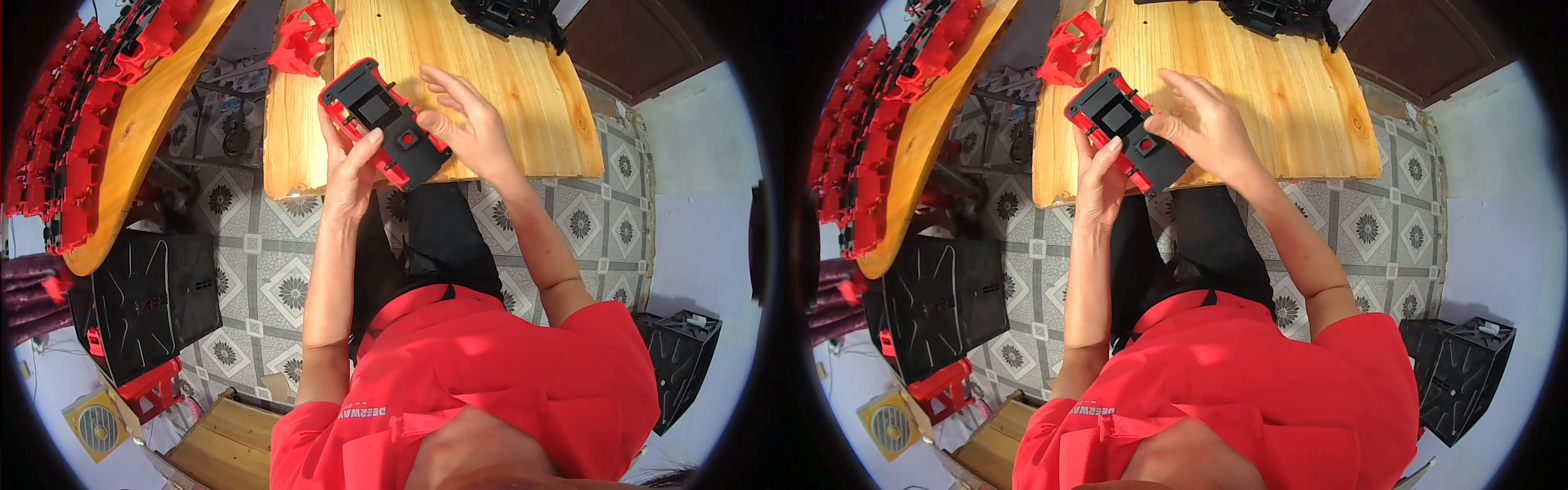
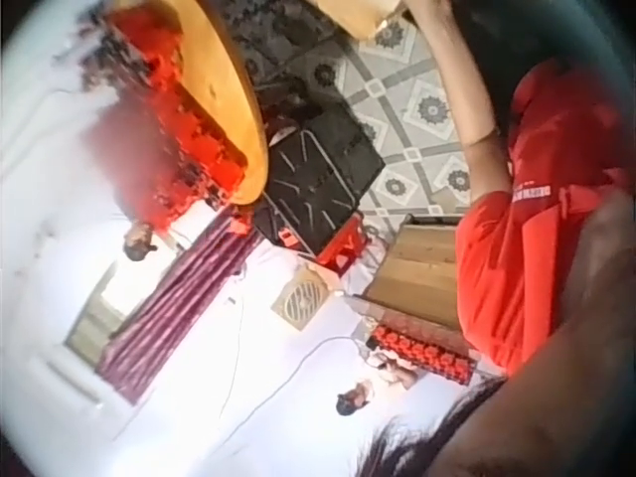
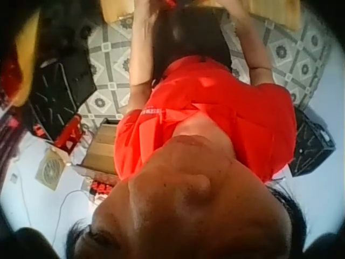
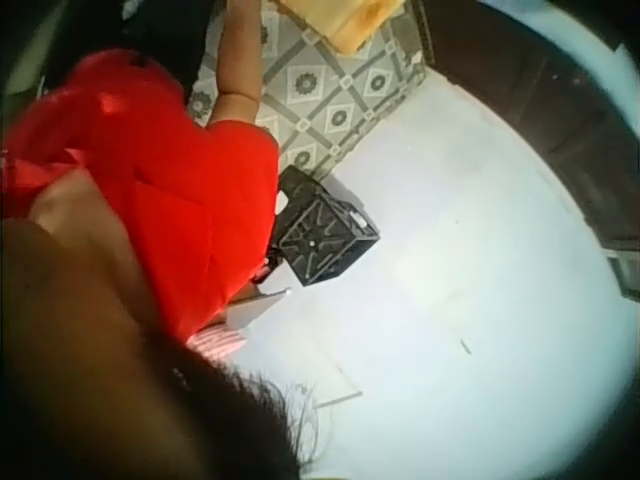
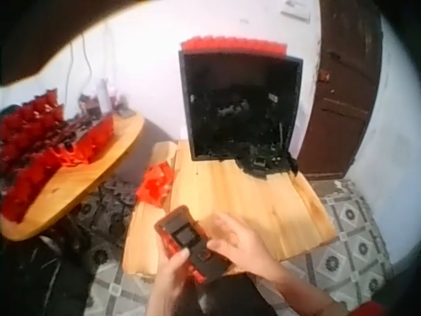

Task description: The person assembles plastic casings by snapping black plastic components into red shells by hand, then transfers the assembled units to another table.

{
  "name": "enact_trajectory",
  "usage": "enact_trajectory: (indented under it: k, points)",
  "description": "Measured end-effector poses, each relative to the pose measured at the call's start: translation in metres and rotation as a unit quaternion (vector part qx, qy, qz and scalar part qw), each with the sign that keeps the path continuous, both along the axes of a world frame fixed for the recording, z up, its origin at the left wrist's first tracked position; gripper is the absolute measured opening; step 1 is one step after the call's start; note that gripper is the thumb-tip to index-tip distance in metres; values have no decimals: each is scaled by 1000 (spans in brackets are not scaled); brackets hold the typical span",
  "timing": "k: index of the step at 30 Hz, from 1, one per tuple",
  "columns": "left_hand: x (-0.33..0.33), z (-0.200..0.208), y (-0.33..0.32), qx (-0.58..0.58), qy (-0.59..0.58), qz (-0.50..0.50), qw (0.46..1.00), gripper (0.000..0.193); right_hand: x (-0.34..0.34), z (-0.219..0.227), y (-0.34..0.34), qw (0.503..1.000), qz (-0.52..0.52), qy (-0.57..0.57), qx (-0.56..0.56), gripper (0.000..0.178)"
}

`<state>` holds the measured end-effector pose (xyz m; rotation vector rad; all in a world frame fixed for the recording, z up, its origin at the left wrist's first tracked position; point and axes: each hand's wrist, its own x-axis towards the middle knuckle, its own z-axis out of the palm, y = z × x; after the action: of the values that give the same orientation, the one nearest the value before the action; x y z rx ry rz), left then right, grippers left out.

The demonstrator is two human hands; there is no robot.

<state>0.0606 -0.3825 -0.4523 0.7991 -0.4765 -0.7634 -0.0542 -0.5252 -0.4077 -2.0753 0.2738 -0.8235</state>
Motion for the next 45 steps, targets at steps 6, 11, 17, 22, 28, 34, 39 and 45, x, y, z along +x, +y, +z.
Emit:
enact_trajectory:
  k: [6, 11, 17, 22, 28, 34, 39, 45]
  points:
    - [-13, 2, 7, 109, -175, 160, 965, 94, 33, -17, 23, 958, 125, 66, 250, 54]
    - [-3, 54, 29, 86, -278, 372, 881, 93, 8, -13, 13, 929, 248, -43, 270, 81]
    - [197, 148, 114, 13, -69, 486, 871, 51, -14, -14, 12, 944, 142, 16, 296, 66]
    - [328, 150, 152, 6, 25, 449, 893, 20, 2, -25, 28, 929, 144, 22, 341, 41]
    - [251, 161, 67, 235, 27, 622, 746, 100, 91, -44, 7, 983, 55, 76, 156, 48]
    - [91, 93, -26, 138, -383, 549, 730, 63, 237, -94, -39, 870, 119, -85, 471, 32]
    - [121, 27, 8, 251, -128, 322, 904, 113, 163, -59, 11, 969, 127, -120, -176, 27]
    - [83, -15, -9, 59, 56, 59, 995, 70, 90, -22, -115, 992, -88, -60, -65, 38]
